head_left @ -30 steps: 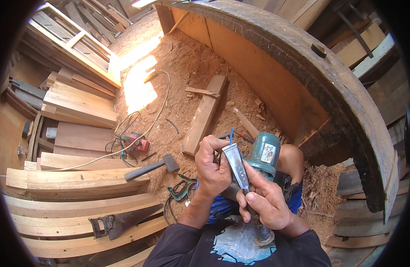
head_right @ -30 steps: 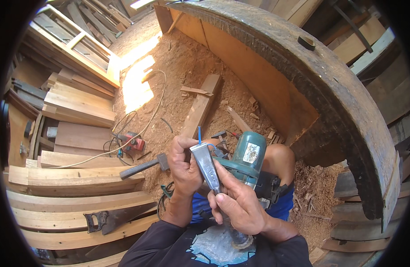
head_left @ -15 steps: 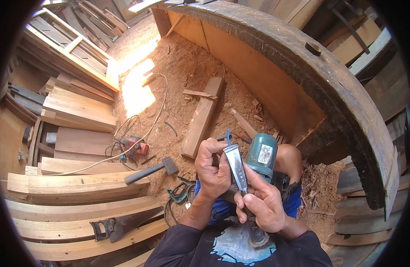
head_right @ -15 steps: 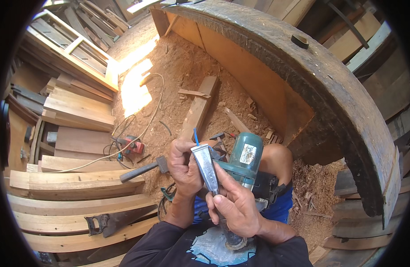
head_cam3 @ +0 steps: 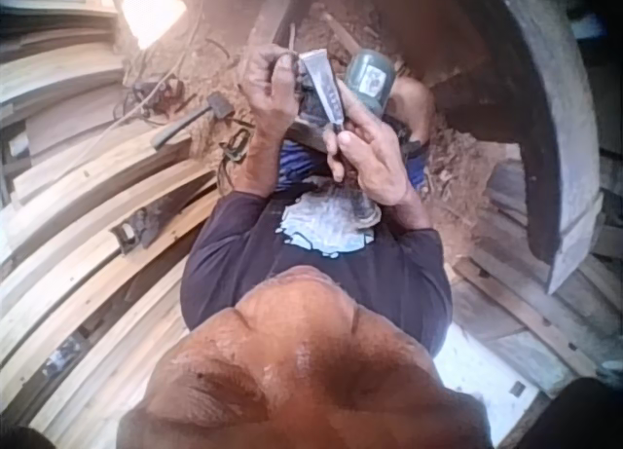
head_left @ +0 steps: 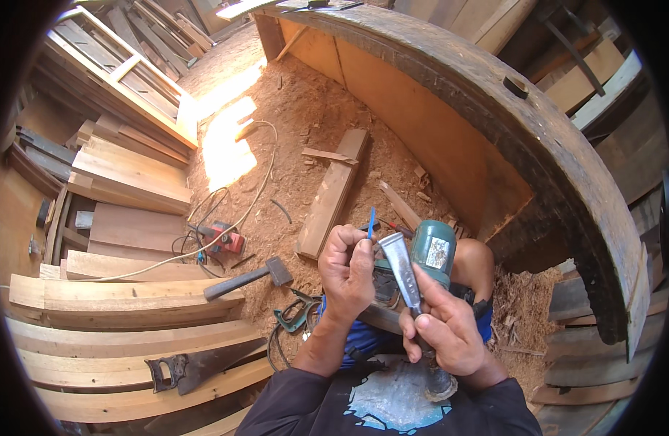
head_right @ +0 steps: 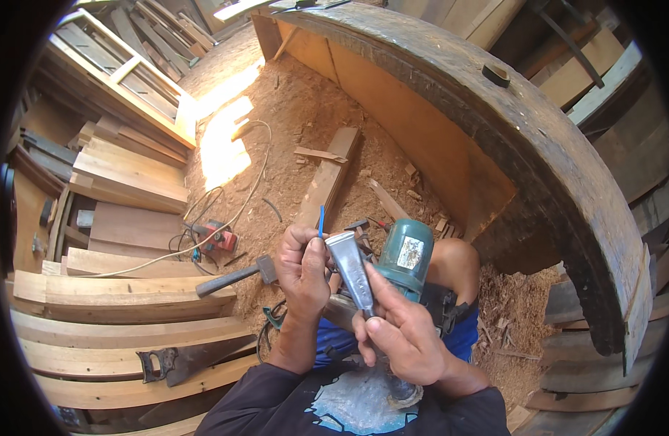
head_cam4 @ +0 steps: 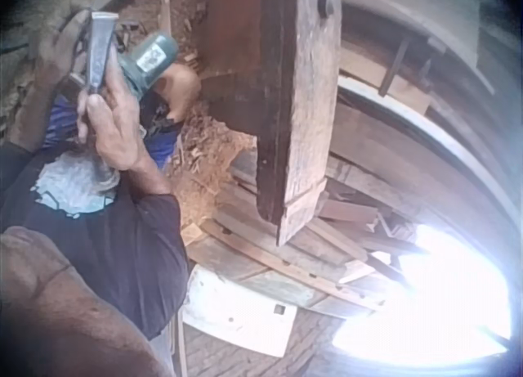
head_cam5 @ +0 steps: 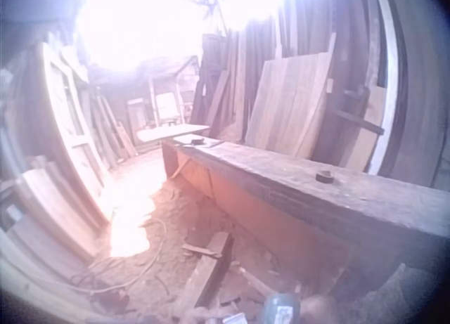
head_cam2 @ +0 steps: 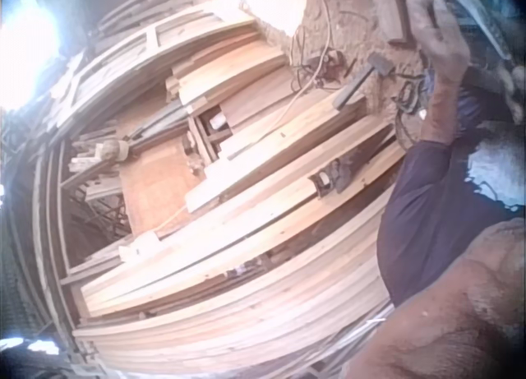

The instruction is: The person strips the insulation from a blue wire and twists the exposed copper strands together by hand.

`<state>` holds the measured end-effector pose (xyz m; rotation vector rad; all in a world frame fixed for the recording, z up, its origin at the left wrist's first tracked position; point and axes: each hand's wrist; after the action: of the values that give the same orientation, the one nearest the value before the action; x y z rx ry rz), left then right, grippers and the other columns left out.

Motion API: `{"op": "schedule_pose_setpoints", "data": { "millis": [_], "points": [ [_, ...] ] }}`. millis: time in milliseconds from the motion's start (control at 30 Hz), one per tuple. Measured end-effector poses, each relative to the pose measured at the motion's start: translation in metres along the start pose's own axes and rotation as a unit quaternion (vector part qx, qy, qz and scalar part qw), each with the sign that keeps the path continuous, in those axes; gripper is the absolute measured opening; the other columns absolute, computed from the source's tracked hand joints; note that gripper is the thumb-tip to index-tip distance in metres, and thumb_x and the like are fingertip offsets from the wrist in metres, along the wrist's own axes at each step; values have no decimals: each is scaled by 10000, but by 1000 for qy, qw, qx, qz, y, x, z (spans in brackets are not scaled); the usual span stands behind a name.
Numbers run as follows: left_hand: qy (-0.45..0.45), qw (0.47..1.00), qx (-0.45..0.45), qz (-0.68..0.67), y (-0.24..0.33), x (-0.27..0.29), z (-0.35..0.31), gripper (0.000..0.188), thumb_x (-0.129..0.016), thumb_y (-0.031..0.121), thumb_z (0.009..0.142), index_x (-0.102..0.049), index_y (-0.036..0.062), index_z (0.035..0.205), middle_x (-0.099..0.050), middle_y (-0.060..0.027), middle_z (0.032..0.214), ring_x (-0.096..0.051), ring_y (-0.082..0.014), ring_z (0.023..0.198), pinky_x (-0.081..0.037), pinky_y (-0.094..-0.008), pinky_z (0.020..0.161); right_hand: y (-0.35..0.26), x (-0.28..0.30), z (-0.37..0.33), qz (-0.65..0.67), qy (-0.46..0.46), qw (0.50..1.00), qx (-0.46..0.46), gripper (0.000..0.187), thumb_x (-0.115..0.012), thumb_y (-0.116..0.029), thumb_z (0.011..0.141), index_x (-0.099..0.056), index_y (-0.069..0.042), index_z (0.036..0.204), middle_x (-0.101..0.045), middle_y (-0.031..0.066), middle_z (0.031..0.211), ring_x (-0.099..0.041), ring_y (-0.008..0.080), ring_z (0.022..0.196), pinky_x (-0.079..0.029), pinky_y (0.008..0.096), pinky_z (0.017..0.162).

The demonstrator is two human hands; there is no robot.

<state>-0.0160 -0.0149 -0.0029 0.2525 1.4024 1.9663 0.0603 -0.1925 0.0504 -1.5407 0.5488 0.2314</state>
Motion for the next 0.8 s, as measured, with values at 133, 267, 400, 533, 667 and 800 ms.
{"op": "schedule_pose_setpoints", "data": {
  "millis": [133, 267, 400, 533, 667, 800],
  "points": [
    [12, 999, 32, -37, -1, 3, 0, 134, -543, 156, 1062, -590, 34, 1031, -563, 23, 839, -469, -16, 685, -392, -190, 622, -11, 1, 1, -23, 29, 999, 19, 713, -443, -107, 1054, -57, 28, 1638, -564, 95, 994, -556, 110, 715, -493, 246, 684],
    [-18, 998, 29, -60, 2, 3, -1, 170, -506, 170, 1087, -593, 27, 1056, -586, 27, 855, -492, -6, 714, -415, -180, 641, -8, -3, 3, -14, 10, 1000, -19, 709, -420, -90, 1047, -55, -3, 1649, -562, 83, 980, -550, 106, 709, -493, 244, 682],
    [-20, 996, 40, -82, -2, 7, -3, 154, -507, 144, 1086, -592, 16, 1069, -604, 20, 872, -519, -10, 752, -447, -184, 679, 0, -6, 9, -50, -30, 998, -35, 713, -398, -75, 1039, -43, -25, 1656, -567, 73, 971, -549, 96, 702, -497, 251, 684],
    [-24, 996, 50, -71, -2, 9, -4, 116, -525, 97, 1070, -592, 4, 1079, -615, 15, 893, -551, -22, 807, -468, -192, 723, 4, -5, 11, -45, -27, 998, -24, 715, -396, -74, 1036, -42, -26, 1656, -574, 77, 972, -552, 96, 700, -499, 251, 683],
    [-16, 999, 34, -32, -4, 10, -4, 96, -544, 76, 1052, -602, 0, 1058, -609, -7, 903, -557, -49, 811, -467, -210, 728, 4, -5, 12, -44, -25, 998, -26, 715, -403, -79, 1038, -43, -14, 1652, -578, 80, 972, -554, 97, 697, -499, 249, 682],
    [-13, 1000, -8, 19, -13, 12, -3, 81, -566, 67, 1032, -609, -1, 1027, -582, -30, 878, -546, -83, 789, -450, -236, 707, 9, -3, 12, -17, -26, 999, -19, 713, -419, -94, 1048, -47, -10, 1650, -582, 85, 972, -559, 104, 698, -500, 252, 678]
  ]
}}
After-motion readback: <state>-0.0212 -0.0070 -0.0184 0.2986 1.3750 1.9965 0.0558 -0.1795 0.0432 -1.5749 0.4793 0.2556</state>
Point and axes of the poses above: each hand's wrist, its own z-axis towards the middle knuckle, its own x-axis out of the back of the hand, y = z × x
